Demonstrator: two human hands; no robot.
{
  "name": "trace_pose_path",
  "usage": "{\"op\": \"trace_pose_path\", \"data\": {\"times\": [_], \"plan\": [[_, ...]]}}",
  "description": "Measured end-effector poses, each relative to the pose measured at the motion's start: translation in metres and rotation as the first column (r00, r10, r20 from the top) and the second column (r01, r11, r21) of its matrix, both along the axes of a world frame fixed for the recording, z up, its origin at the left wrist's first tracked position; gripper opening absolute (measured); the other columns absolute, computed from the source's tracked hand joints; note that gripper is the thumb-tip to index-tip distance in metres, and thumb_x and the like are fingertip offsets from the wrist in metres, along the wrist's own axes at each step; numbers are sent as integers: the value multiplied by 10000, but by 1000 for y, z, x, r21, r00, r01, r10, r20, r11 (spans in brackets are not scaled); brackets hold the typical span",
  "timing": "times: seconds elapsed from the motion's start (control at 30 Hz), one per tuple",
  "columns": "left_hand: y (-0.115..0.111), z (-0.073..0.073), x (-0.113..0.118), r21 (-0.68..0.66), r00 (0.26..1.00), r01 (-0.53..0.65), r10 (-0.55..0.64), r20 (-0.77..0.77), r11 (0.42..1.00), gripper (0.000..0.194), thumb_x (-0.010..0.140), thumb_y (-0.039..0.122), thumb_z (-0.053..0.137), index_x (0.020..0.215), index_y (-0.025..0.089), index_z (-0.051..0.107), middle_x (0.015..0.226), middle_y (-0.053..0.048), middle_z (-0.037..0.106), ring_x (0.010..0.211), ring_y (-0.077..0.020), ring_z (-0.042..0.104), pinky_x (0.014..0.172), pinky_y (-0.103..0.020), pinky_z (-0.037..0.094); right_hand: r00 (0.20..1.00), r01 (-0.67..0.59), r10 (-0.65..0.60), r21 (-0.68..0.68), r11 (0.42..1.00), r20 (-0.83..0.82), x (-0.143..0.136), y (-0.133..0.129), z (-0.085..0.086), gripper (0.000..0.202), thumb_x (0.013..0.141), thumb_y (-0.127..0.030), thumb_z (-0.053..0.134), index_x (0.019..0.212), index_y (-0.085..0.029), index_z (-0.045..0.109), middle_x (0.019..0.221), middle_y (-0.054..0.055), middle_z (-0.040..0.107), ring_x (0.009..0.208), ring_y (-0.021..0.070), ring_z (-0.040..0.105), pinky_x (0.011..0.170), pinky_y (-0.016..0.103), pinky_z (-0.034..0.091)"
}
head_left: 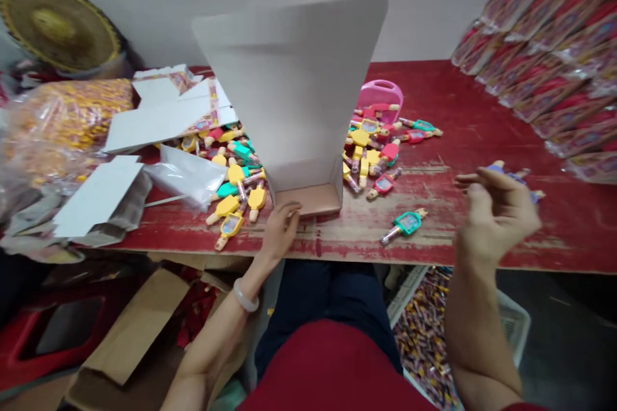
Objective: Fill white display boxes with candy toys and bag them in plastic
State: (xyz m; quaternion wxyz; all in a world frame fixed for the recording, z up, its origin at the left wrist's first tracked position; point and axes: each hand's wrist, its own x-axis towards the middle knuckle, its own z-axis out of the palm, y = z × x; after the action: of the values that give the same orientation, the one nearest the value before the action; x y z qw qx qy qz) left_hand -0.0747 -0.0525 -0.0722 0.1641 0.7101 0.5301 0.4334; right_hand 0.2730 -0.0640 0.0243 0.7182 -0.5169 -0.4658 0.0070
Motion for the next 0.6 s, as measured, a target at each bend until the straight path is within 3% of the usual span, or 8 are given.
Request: {"op": "trace_pose_path", "data": {"times": [0.07,0.13,0.2,0.27,0.33,0.37,0.5,0.6], "plan": [[18,-23,22,-98,975,82,-101,-198,992,319,999,281,531,1262,190,685,1356,-130,679,1306,-255,611,1137,-438,472,998,21,-13,-138,990,55,6,15,-17,239,876,-255,620,1063,-155,730,889,70,729,810,201,710,806,381,564],[35,-41,38,-190,899,72,-146,-412,979,480,989,357,571,1435,180,588,1531,-161,552,1472,-323,458,1236,-547,333,990,-4,58,-383,924,130,6,41,-36,258,876,-281,577,1046,-149,719,926,93,746,842,215,707,812,371,556],[46,-54,49,-240,800,30,-167,-576,970,638,973,430,605,1549,191,471,1646,-172,395,1564,-372,290,1262,-635,209,967,-21,180,-647,762,180,-1,73,-55,268,887,-298,561,1053,-148,708,1001,124,756,917,245,707,864,382,543],[52,-65,58,-238,735,-7,-156,-660,971,721,960,451,627,1596,201,397,1691,-175,289,1590,-386,202,1265,-659,154,952,20,247,-840,541,182,-17,106,-73,310,920,-310,556,1145,-135,678,1102,166,747,1019,280,700,931,401,519],[55,-72,67,-214,717,-56,-110,-689,975,766,951,448,645,1616,200,357,1703,-180,244,1594,-393,177,1265,-661,144,956,61,244,-925,375,162,-37,134,-88,416,926,-306,580,1279,-89,607,1164,217,727,1084,309,688,953,406,505],[56,-74,71,-211,718,-86,-86,-690,974,772,947,452,651,1615,197,359,1702,-185,244,1591,-400,185,1263,-664,150,961,65,235,-942,330,149,-45,144,-94,487,909,-291,607,1335,-59,565,1171,238,721,1086,317,689,945,401,506],[62,-72,83,-254,751,-141,-64,-657,957,774,924,514,669,1585,193,426,1676,-209,304,1558,-442,262,1230,-696,214,961,46,245,-947,319,129,-46,147,-97,555,879,-260,607,1373,-15,555,1155,229,733,1003,287,709,856,337,528],[67,-68,88,-304,776,-127,-96,-623,944,785,896,529,702,1564,193,462,1657,-231,338,1536,-462,303,1203,-705,266,956,30,252,-905,424,150,-9,104,-73,483,959,-322,443,1290,-47,664,1084,169,756,916,246,714,764,302,536]]}}
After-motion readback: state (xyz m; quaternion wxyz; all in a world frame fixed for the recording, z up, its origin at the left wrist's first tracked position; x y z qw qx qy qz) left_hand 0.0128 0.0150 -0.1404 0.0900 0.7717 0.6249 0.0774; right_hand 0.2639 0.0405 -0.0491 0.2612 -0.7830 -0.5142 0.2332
